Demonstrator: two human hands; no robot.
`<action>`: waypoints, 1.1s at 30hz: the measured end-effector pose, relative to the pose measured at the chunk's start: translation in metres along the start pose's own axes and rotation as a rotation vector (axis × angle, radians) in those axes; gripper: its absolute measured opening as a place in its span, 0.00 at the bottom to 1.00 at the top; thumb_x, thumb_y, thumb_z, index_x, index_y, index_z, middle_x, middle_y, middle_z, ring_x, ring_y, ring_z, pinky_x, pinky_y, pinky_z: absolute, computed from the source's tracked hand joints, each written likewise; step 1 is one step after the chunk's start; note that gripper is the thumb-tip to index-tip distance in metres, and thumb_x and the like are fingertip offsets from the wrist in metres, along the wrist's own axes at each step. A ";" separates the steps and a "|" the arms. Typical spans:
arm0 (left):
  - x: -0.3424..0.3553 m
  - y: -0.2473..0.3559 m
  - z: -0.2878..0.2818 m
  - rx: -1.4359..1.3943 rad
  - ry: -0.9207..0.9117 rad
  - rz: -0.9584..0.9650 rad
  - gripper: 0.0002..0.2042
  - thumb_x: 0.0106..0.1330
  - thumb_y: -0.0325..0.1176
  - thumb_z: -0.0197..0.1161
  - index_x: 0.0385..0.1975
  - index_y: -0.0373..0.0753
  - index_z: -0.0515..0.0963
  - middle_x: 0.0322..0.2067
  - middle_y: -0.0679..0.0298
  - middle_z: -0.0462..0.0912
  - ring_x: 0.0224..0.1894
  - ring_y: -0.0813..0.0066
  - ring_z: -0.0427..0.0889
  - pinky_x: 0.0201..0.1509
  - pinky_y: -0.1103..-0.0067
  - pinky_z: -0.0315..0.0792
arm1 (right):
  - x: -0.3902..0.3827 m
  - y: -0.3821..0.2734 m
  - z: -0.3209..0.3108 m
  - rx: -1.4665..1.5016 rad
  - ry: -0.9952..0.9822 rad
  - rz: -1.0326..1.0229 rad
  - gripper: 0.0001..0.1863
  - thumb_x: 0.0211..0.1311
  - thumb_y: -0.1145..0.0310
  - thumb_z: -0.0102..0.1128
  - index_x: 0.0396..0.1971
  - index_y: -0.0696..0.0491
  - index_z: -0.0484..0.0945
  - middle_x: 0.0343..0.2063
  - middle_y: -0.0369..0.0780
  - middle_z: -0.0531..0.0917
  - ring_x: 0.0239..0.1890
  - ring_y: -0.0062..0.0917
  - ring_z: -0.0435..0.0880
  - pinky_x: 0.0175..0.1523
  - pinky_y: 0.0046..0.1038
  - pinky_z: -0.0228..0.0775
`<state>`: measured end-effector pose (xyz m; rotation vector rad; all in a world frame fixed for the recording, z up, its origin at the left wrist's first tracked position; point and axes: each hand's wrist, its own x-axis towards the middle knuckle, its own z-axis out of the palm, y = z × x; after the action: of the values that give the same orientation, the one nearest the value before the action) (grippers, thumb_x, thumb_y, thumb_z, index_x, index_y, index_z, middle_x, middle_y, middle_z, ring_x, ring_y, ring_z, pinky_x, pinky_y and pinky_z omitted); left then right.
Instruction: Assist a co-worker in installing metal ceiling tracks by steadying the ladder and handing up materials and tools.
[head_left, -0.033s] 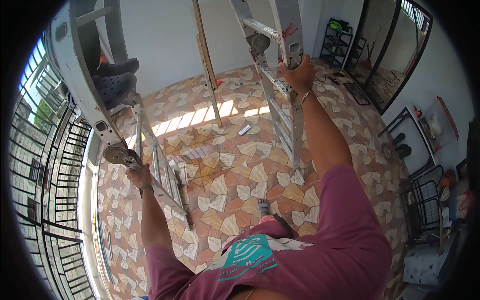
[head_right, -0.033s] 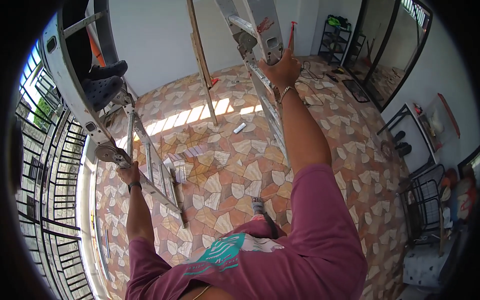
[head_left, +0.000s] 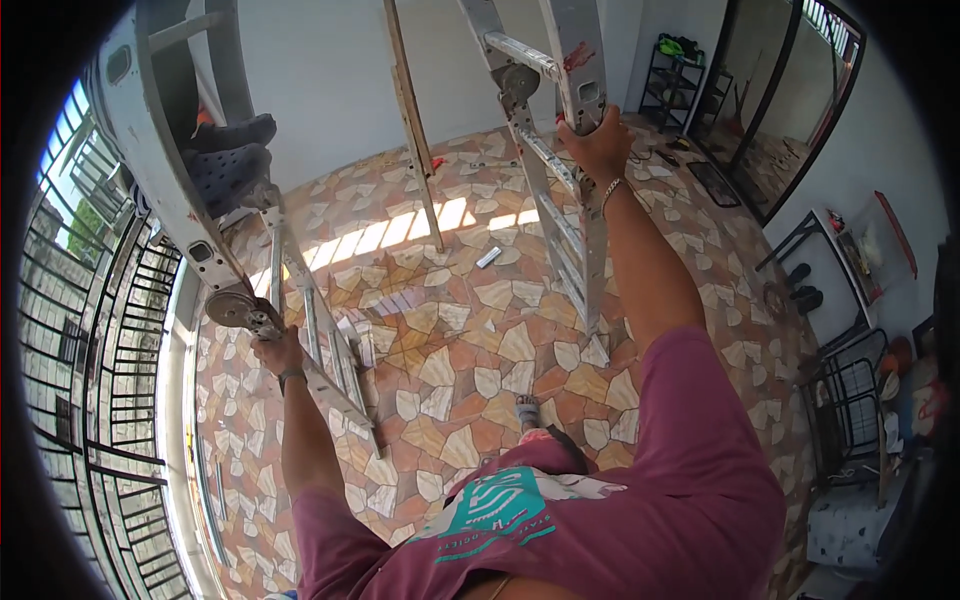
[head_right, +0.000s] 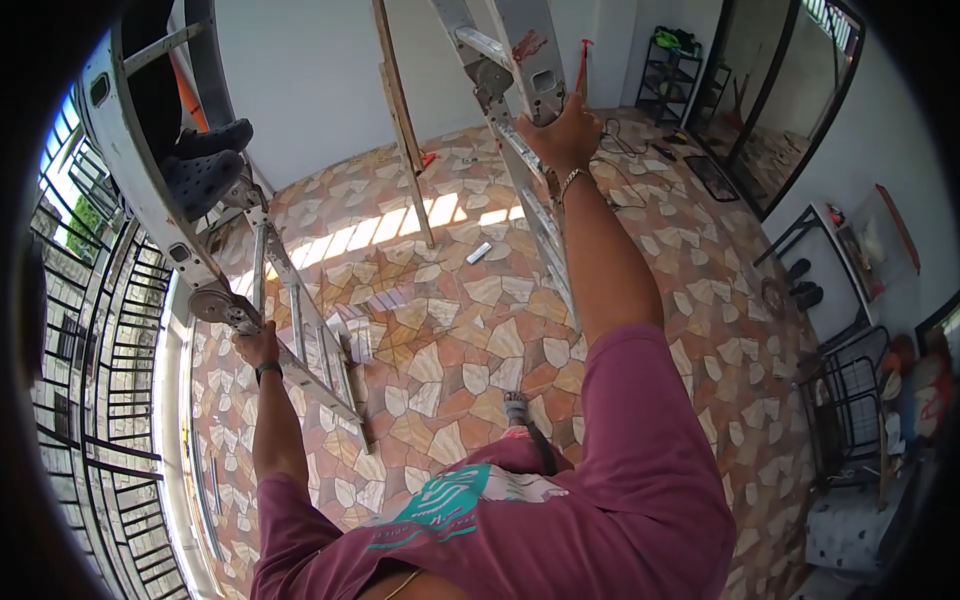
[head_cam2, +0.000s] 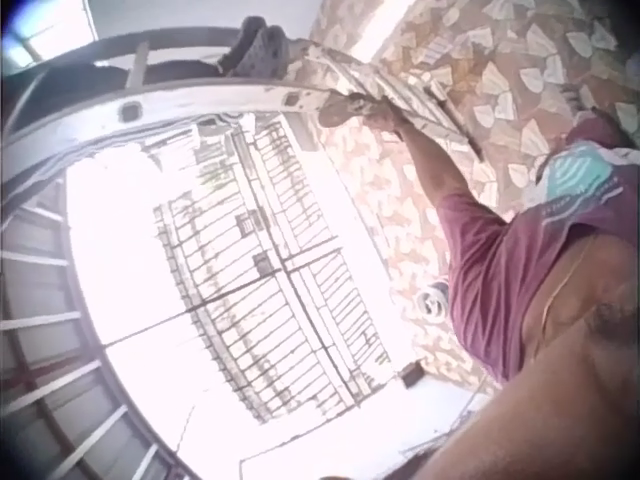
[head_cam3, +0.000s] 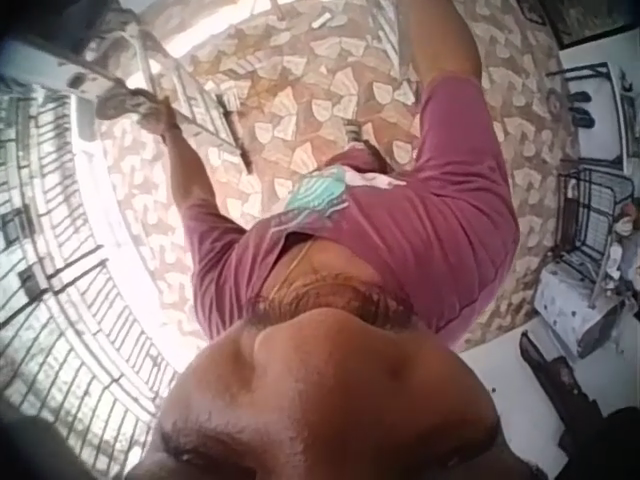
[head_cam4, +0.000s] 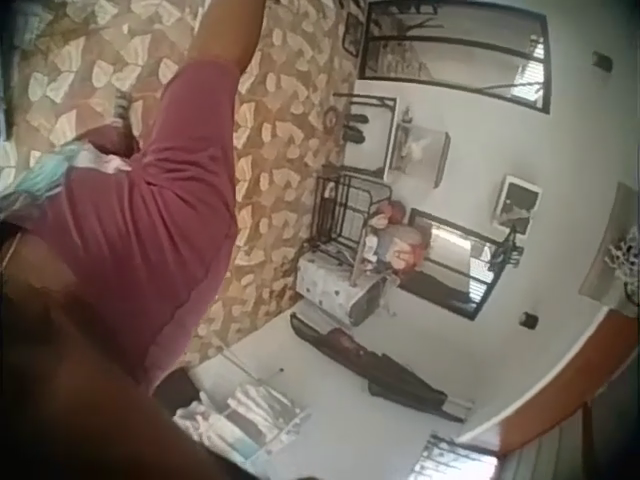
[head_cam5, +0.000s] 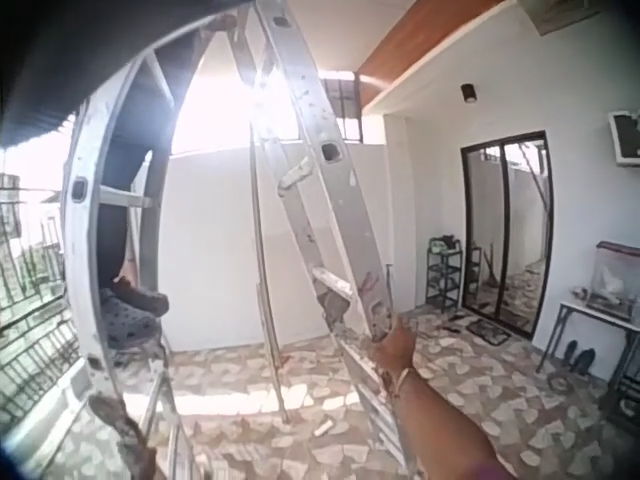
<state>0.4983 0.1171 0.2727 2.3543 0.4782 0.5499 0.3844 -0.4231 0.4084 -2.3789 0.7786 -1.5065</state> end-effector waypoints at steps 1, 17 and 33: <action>0.002 -0.002 0.003 0.009 -0.005 0.000 0.37 0.37 0.44 0.66 0.48 0.32 0.58 0.46 0.46 0.64 0.50 0.47 0.65 0.55 0.62 0.60 | 0.001 -0.001 0.000 -0.010 0.006 0.000 0.33 0.29 0.49 0.65 0.33 0.59 0.67 0.26 0.45 0.79 0.31 0.38 0.78 0.43 0.37 0.63; 0.007 -0.017 0.013 0.081 0.060 0.044 0.42 0.37 0.45 0.66 0.51 0.30 0.54 0.48 0.45 0.63 0.51 0.49 0.64 0.55 0.64 0.60 | -0.002 0.003 -0.004 0.019 -0.004 0.010 0.33 0.31 0.48 0.65 0.33 0.58 0.67 0.25 0.44 0.79 0.33 0.37 0.77 0.45 0.39 0.58; 0.002 -0.007 0.008 0.046 0.094 0.035 0.35 0.36 0.41 0.64 0.44 0.28 0.59 0.42 0.44 0.67 0.47 0.47 0.67 0.51 0.63 0.63 | -0.001 0.003 -0.002 -0.024 0.009 0.033 0.35 0.28 0.46 0.65 0.33 0.59 0.68 0.29 0.48 0.77 0.35 0.40 0.76 0.46 0.37 0.62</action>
<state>0.5027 0.1186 0.2631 2.3919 0.4984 0.6752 0.3815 -0.4250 0.4064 -2.3654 0.8387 -1.5048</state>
